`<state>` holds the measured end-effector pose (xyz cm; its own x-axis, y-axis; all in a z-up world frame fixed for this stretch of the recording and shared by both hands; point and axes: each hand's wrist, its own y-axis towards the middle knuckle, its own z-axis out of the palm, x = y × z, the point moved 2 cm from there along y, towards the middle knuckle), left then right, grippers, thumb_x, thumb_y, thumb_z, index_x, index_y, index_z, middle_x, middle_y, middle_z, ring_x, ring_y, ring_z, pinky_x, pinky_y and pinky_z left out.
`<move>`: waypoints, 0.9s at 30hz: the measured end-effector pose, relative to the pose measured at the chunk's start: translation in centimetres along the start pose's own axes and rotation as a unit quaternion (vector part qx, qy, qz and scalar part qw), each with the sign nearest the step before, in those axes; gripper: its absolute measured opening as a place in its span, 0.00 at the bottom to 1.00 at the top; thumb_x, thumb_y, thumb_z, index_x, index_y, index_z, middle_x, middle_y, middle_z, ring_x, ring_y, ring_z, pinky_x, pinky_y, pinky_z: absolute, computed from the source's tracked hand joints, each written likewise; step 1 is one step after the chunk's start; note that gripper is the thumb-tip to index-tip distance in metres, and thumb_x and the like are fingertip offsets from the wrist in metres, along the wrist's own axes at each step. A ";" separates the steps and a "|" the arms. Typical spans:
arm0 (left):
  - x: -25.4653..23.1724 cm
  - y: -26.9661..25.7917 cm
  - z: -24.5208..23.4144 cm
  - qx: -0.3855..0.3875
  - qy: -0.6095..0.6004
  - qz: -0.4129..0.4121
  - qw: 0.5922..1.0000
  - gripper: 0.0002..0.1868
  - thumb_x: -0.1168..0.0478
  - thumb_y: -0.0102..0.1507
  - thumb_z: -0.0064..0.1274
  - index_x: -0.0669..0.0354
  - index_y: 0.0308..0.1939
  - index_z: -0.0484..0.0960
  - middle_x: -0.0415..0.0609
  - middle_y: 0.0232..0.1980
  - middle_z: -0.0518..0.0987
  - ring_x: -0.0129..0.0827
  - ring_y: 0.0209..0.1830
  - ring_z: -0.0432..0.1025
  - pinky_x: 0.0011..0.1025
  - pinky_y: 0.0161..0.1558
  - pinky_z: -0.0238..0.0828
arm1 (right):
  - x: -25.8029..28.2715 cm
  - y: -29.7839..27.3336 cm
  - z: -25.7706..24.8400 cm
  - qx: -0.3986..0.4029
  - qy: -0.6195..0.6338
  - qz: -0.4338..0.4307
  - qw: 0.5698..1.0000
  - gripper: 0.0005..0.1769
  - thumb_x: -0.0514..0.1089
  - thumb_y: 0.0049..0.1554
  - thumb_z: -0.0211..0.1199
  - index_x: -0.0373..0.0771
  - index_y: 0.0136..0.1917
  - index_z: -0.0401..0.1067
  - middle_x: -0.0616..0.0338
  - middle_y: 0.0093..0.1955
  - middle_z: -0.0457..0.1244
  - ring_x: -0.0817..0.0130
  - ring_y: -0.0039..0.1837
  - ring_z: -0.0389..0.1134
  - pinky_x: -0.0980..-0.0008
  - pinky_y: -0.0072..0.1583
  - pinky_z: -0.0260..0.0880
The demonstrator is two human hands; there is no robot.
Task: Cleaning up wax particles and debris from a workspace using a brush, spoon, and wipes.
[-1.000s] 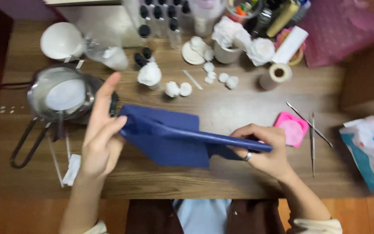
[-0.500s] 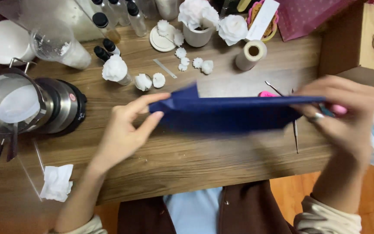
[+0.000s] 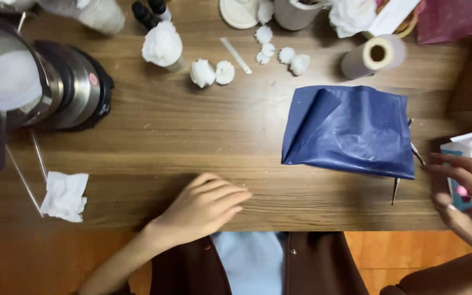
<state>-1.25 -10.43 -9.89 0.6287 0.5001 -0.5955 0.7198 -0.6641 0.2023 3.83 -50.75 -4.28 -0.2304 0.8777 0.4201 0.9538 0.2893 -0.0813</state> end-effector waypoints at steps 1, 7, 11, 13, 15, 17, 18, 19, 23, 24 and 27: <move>0.2 -0.8 -0.9 -0.056 -0.016 -0.029 0.998 0.11 0.62 0.60 0.52 0.56 0.46 0.80 0.41 0.47 0.80 0.31 0.43 0.74 0.30 0.47 0.62 | 2.0 0.3 -0.5 -0.006 0.020 -0.013 1.000 0.14 0.36 0.54 0.49 0.33 0.51 0.72 0.48 0.62 0.63 0.57 0.62 0.62 0.60 0.66 0.57; 4.8 -9.9 -1.1 -0.343 0.080 -0.234 0.906 0.07 0.71 0.63 0.48 0.59 0.36 0.81 0.41 0.37 0.82 0.26 0.33 0.75 0.32 0.49 0.62 | 9.3 5.4 1.9 -0.025 0.062 -0.180 0.981 0.21 0.47 0.58 0.40 0.33 0.38 0.71 0.50 0.42 0.60 0.59 0.45 0.59 0.62 0.51 0.55; 7.0 -14.0 -0.6 -0.477 0.194 -0.317 0.796 0.05 0.74 0.70 0.47 0.71 0.42 0.79 0.51 0.37 0.81 0.39 0.38 0.73 0.37 0.50 0.61 | 12.6 10.4 4.8 0.002 0.017 -0.179 0.984 0.21 0.40 0.61 0.53 0.41 0.28 0.52 0.62 0.26 0.46 0.70 0.29 0.46 0.70 0.36 0.47; 6.8 -14.4 -1.0 -0.492 0.207 -0.315 0.785 0.06 0.74 0.70 0.46 0.72 0.41 0.78 0.52 0.36 0.81 0.42 0.37 0.73 0.37 0.50 0.62 | 12.0 12.9 6.5 -0.021 -0.050 -0.172 0.984 0.14 0.43 0.64 0.53 0.42 0.36 0.60 0.65 0.29 0.51 0.69 0.32 0.53 0.69 0.38 0.50; 6.8 -14.6 -1.5 -0.506 0.221 -0.311 0.773 0.07 0.73 0.70 0.45 0.73 0.40 0.77 0.53 0.35 0.81 0.44 0.37 0.73 0.38 0.49 0.63 | 12.4 14.7 8.2 -0.048 -0.114 -0.165 0.978 0.10 0.46 0.67 0.53 0.43 0.45 0.69 0.67 0.33 0.57 0.68 0.35 0.59 0.67 0.39 0.54; 6.8 -14.4 -1.8 -0.501 0.199 -0.308 0.784 0.07 0.73 0.68 0.45 0.71 0.38 0.78 0.52 0.34 0.81 0.44 0.36 0.73 0.39 0.51 0.62 | 13.9 15.8 10.0 -0.036 -0.047 -0.197 0.979 0.09 0.37 0.63 0.54 0.44 0.48 0.75 0.61 0.40 0.67 0.68 0.37 0.64 0.67 0.41 0.59; 7.1 -14.6 -1.8 -0.504 0.200 -0.312 0.780 0.07 0.73 0.68 0.45 0.71 0.38 0.78 0.52 0.34 0.81 0.44 0.36 0.73 0.39 0.51 0.62 | 15.1 15.7 11.4 -0.033 -0.048 -0.203 0.978 0.09 0.37 0.63 0.54 0.44 0.48 0.75 0.61 0.40 0.67 0.68 0.37 0.64 0.67 0.41 0.59; 7.3 -14.7 -2.0 -0.504 0.193 -0.295 0.788 0.05 0.73 0.67 0.47 0.68 0.39 0.80 0.49 0.34 0.81 0.42 0.35 0.73 0.35 0.48 0.60 | 16.3 15.4 12.9 -0.038 0.014 -0.213 0.976 0.06 0.40 0.61 0.55 0.41 0.44 0.72 0.56 0.35 0.64 0.59 0.35 0.64 0.64 0.39 0.62; 8.2 -14.9 -2.1 -0.495 0.194 -0.262 0.806 0.06 0.72 0.64 0.50 0.64 0.40 0.82 0.44 0.34 0.81 0.39 0.34 0.74 0.32 0.44 0.60 | 20.3 14.7 16.2 0.025 0.180 -0.250 0.951 0.07 0.43 0.58 0.56 0.40 0.43 0.73 0.54 0.31 0.64 0.54 0.34 0.67 0.64 0.39 0.67; 8.1 -15.0 -2.1 -0.496 0.194 -0.263 0.805 0.06 0.72 0.64 0.50 0.64 0.40 0.82 0.44 0.34 0.81 0.39 0.34 0.74 0.32 0.44 0.60 | 20.9 14.7 15.9 0.027 0.180 -0.251 0.951 0.07 0.43 0.58 0.56 0.40 0.43 0.73 0.54 0.31 0.64 0.54 0.34 0.67 0.64 0.39 0.67; 8.0 -14.8 -2.1 -0.497 0.186 -0.265 0.805 0.07 0.73 0.63 0.50 0.64 0.41 0.82 0.43 0.34 0.81 0.38 0.35 0.73 0.32 0.44 0.59 | 21.1 15.1 14.4 0.048 0.233 -0.234 0.943 0.10 0.46 0.60 0.54 0.41 0.44 0.73 0.55 0.33 0.65 0.56 0.35 0.67 0.64 0.41 0.67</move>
<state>-6.26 4.56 -16.02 0.0676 0.8218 -0.5657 0.6802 0.3769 0.6288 10.58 -22.36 -9.64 -0.4901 0.3886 0.7803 0.7415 0.6564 0.1388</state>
